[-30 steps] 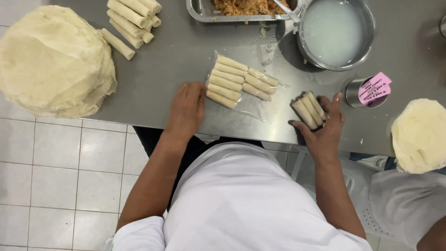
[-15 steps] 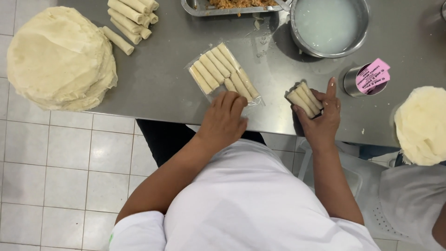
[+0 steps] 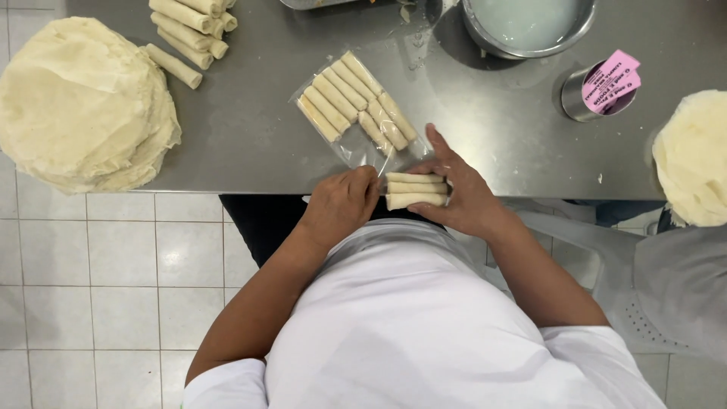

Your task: The person arranges pre-rolled spring rolls on a stainless steel countertop, places them into clear plastic bags, and seals the bags. The person then applies a pink label to the sealed package. The process is repeated for multiple batches of spring rolls.

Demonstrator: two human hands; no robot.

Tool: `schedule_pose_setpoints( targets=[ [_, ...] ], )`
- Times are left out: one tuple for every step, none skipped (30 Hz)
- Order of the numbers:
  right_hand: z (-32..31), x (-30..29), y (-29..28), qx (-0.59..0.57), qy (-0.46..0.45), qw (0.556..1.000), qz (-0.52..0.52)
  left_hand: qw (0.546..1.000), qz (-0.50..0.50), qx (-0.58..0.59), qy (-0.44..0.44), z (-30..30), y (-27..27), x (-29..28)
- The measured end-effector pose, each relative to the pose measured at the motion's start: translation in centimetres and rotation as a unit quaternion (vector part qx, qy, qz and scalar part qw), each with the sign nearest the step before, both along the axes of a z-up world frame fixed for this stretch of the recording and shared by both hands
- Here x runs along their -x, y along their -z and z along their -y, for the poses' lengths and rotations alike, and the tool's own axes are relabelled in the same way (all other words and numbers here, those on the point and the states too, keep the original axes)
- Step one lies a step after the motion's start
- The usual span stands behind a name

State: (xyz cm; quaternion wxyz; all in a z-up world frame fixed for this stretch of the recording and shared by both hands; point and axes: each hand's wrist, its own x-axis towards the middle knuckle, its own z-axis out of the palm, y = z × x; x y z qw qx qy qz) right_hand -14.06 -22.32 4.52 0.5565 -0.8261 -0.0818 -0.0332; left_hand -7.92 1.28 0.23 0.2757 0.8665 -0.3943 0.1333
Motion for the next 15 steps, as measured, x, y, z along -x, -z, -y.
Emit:
schedule_pose_setpoints(
  targets=[
    [-0.1, -0.3, -0.1, 0.030, -0.023, 0.999, 0.016, 1.000, -0.016, 0.007, 0.010, -0.2, 0.2, 0.0],
    [-0.3, -0.6, -0.1, 0.060, -0.047, 0.997, 0.031, 0.999, -0.034, 0.014, 0.019, -0.4, 0.4, 0.1],
    [-0.3, -0.9, -0.4, 0.060, -0.043, 0.997, 0.029, 0.999, -0.035, 0.014, 0.023, -0.4, -0.3, 0.1],
    [-0.4, -1.3, -0.7, 0.091, -0.046, 0.994, 0.036, 0.999, -0.032, 0.020, 0.030, -0.4, -0.9, 0.1],
    [-0.5, -1.7, -1.0, 0.122, -0.049, 0.990, 0.042, 0.999, -0.029, 0.026, 0.038, -0.5, -1.6, 0.2],
    [-0.5, -1.9, -0.6, 0.121, -0.048, 0.991, 0.041, 0.998, -0.030, 0.025, 0.040, -0.5, -1.4, 0.1],
    [-0.4, -2.2, -0.3, 0.148, -0.050, 0.986, 0.050, 0.998, -0.011, 0.027, 0.048, -0.4, -1.2, 0.1],
    [-0.3, -2.5, 0.1, 0.176, -0.052, 0.981, 0.058, 0.998, 0.009, 0.030, 0.058, -0.4, -1.0, 0.0],
    [-0.6, -2.3, 0.0, 0.176, -0.050, 0.981, 0.057, 0.998, 0.008, 0.031, 0.060, -0.3, -1.3, -0.2],
    [-1.0, -2.2, -0.2, 0.178, -0.041, 0.981, 0.058, 0.997, 0.020, 0.026, 0.069, -0.2, -1.7, -0.2],
    [-1.3, -2.1, -0.3, 0.180, -0.032, 0.981, 0.060, 0.996, 0.031, 0.022, 0.078, -0.2, -2.1, -0.3],
    [-1.3, -2.1, -0.5, 0.180, -0.029, 0.982, 0.058, 0.996, 0.030, 0.022, 0.082, -0.1, -2.3, -0.4],
    [-1.3, -2.2, -0.7, 0.193, -0.036, 0.979, 0.047, 0.995, 0.045, 0.015, 0.088, 0.0, -2.6, -0.6],
    [-1.3, -2.2, -0.8, 0.206, -0.042, 0.977, 0.036, 0.994, 0.058, 0.009, 0.095, 0.0, -2.8, -0.5],
    [-1.7, -2.2, -1.9, 0.206, -0.038, 0.977, 0.032, 0.994, 0.055, 0.009, 0.099, 0.0, -2.6, -0.3]
  ],
)
